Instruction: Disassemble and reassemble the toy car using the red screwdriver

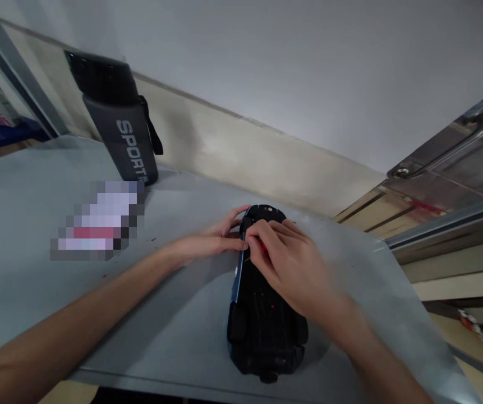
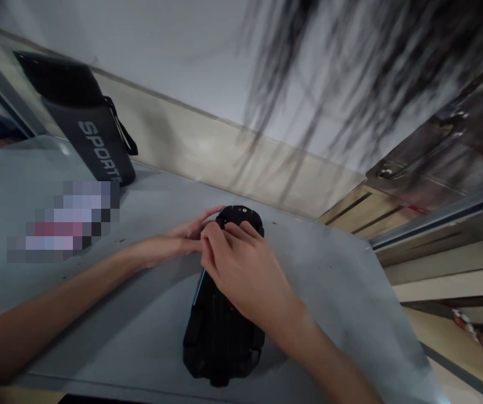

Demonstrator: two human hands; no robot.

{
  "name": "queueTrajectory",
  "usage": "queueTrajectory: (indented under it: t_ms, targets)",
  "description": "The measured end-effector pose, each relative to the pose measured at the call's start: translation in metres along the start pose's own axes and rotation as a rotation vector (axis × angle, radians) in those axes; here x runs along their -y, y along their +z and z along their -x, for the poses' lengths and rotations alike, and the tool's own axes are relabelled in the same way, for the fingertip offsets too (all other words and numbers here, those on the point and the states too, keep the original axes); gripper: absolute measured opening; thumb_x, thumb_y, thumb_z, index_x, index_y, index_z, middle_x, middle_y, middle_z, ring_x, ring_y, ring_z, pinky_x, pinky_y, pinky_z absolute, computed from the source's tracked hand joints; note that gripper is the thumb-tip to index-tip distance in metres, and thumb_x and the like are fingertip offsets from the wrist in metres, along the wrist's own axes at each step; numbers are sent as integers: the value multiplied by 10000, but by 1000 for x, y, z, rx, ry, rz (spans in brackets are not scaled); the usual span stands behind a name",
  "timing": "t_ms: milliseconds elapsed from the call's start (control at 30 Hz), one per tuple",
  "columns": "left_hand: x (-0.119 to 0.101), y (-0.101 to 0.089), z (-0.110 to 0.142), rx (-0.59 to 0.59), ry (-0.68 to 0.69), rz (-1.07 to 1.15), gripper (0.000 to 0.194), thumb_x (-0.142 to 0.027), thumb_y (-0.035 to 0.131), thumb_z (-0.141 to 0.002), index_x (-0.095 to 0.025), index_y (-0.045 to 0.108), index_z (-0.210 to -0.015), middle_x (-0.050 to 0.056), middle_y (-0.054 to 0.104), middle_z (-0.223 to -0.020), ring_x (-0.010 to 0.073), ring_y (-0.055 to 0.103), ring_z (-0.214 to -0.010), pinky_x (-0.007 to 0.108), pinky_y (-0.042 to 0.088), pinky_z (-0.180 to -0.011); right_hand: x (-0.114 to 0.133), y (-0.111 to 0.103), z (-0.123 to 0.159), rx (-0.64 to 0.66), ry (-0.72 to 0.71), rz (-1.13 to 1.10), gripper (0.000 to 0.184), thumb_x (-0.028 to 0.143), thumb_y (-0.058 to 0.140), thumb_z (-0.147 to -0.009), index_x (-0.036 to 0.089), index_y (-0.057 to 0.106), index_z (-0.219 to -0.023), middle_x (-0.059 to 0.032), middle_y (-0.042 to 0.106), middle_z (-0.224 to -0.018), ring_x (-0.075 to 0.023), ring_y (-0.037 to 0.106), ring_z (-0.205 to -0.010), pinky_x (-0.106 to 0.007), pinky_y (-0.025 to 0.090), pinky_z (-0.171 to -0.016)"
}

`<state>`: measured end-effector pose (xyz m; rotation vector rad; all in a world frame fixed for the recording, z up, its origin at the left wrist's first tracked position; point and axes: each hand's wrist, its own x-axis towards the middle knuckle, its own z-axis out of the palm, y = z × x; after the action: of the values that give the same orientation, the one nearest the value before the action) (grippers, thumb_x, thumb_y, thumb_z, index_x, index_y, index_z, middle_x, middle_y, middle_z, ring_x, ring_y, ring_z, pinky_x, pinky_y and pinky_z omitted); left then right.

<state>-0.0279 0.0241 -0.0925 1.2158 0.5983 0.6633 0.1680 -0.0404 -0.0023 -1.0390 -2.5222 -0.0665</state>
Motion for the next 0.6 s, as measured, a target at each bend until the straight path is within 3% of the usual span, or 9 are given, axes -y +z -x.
queueTrajectory:
  t_ms: [367, 500, 600]
  targets:
    - [-2, 0, 0, 29, 11, 12, 939, -247, 741, -920, -388, 220, -1689, 52, 465, -1634, 352, 403, -1543, 508, 335, -1250, -7, -8, 2, 98, -96, -7, 143, 119, 421, -1025, 211, 530, -1018, -52, 687, -936, -222, 621, -904, -389, 474, -873]
    - [0, -1, 0, 28, 20, -3, 909, -250, 735, -937, -416, 235, -1678, 45, 474, -1624, 352, 414, -1535, 522, 347, -1238, -9, -8, 1, 77, -46, 5, 154, 147, 405, -1057, 214, 528, -996, -39, 670, -865, -215, 620, -833, -388, 479, -842]
    - [0, -1, 0, 19, 12, -19, 917, -274, 743, -936, -411, 229, -1683, 44, 514, -1583, 349, 418, -1529, 532, 323, -1251, -8, -6, 0, 84, -32, -37, 144, 113, 425, -1019, 210, 529, -1042, -52, 695, -929, -229, 642, -904, -391, 490, -857]
